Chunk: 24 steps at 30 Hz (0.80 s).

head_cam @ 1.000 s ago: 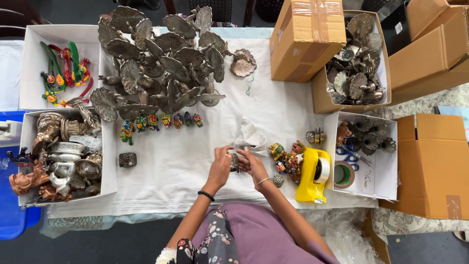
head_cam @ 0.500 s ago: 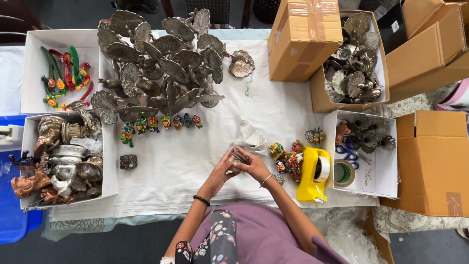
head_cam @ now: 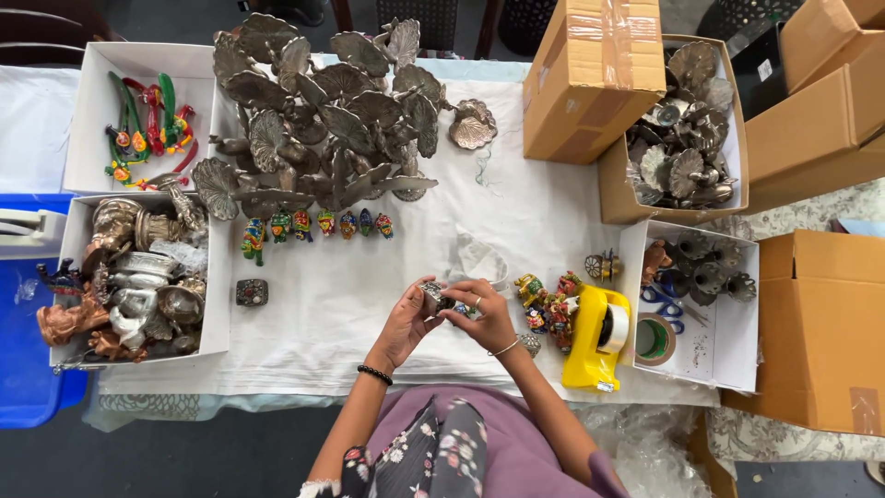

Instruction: The person wipes small decorative items, including silver-colored cubes and colorful figurines, with a white cloth on a table. They pick up each item, wipe it, and place it back down or into a box.

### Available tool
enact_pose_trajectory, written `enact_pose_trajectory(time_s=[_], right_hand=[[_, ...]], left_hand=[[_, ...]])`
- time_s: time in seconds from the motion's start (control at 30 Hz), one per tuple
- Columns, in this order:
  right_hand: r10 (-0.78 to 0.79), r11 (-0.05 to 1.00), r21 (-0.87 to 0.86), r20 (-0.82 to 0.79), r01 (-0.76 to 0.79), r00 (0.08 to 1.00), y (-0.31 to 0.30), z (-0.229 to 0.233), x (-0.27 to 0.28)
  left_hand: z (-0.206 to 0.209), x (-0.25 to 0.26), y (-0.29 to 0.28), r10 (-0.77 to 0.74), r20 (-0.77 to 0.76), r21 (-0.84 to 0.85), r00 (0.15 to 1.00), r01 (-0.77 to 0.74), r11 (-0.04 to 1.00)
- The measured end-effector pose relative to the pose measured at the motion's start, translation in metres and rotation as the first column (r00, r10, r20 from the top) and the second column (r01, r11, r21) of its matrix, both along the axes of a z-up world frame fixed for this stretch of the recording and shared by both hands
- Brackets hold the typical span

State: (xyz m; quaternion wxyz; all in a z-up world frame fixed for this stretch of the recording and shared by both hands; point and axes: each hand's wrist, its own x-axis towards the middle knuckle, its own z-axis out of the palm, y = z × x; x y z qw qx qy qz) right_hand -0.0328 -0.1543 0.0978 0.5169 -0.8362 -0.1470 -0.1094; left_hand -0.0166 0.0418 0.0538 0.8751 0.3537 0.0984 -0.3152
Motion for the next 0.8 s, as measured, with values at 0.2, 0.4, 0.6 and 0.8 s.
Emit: enact_pose_trajectory(time_s=[0.2, 0.4, 0.6, 0.8], right_hand=[[-0.042, 0.979, -0.189, 0.166, 0.074, 0.985, -0.001, -0.006, -0.003], [0.007, 0.933, -0.347, 0.267, 0.09, 0.964, -0.011, -0.016, 0.002], [0.079, 0.88, -0.473, 0.247, 0.049, 0.966, -0.023, -0.04, 0.008], [-0.162, 0.969, -0.192, -0.034, 0.153, 0.986, -0.022, -0.04, 0.027]], left_hand=[[-0.019, -0.001, -0.014, 0.081, -0.027, 0.121, 0.996, -0.077, 0.99], [-0.015, 0.003, -0.023, 0.065, 0.0, 0.361, 0.998, -0.061, 0.931], [-0.013, 0.016, -0.03, -0.034, 0.068, 0.62, 0.997, -0.016, 0.784], [-0.015, 0.037, -0.045, -0.057, 0.09, 0.655, 0.994, -0.016, 0.755]])
